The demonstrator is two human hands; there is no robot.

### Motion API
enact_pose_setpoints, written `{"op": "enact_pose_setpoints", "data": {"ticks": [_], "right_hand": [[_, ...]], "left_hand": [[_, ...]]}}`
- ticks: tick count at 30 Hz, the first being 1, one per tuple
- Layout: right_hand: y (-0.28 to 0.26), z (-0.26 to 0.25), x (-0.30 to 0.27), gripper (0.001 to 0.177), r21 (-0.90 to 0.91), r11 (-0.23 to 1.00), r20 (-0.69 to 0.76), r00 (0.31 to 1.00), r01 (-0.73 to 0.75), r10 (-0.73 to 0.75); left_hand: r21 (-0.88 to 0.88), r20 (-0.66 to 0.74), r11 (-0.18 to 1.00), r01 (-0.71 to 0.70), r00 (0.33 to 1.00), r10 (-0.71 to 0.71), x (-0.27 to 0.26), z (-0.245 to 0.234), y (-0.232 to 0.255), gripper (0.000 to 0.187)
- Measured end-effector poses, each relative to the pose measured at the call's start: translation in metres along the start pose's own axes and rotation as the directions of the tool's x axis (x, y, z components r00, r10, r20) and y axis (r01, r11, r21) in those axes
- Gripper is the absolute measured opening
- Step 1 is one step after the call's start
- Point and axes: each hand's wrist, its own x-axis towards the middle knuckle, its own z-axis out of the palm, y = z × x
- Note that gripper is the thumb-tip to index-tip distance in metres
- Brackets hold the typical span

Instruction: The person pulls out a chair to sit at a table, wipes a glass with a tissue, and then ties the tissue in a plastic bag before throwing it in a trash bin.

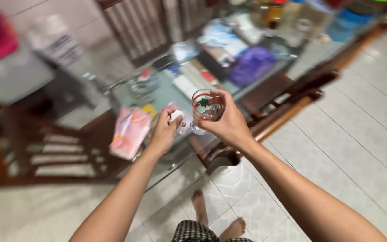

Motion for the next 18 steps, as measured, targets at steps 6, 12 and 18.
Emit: {"op": "enact_pose_setpoints", "data": {"ticks": [6, 12, 18], "right_hand": [[0.005, 0.111, 0.013, 0.084, -0.036, 0.989, 0.073, 0.987, 0.146, -0.143], [0.017, 0.235, 0.038, 0.085, -0.03, 0.98, 0.089, 0.977, 0.195, -0.192], [0.0, 0.349, 0.068, 0.082, -0.026, 0.986, 0.003, 0.986, 0.164, -0.164]], "left_hand": [[0.273, -0.264, 0.959, 0.071, 0.964, 0.003, -0.079, -0.099, 0.02, 0.029], [0.464, -0.307, 0.881, 0.095, 0.95, 0.059, -0.108, -0.223, 0.032, 0.033], [0.512, -0.234, 0.857, 0.053, 0.969, 0.079, -0.081, -0.355, 0.032, 0.032]]}}
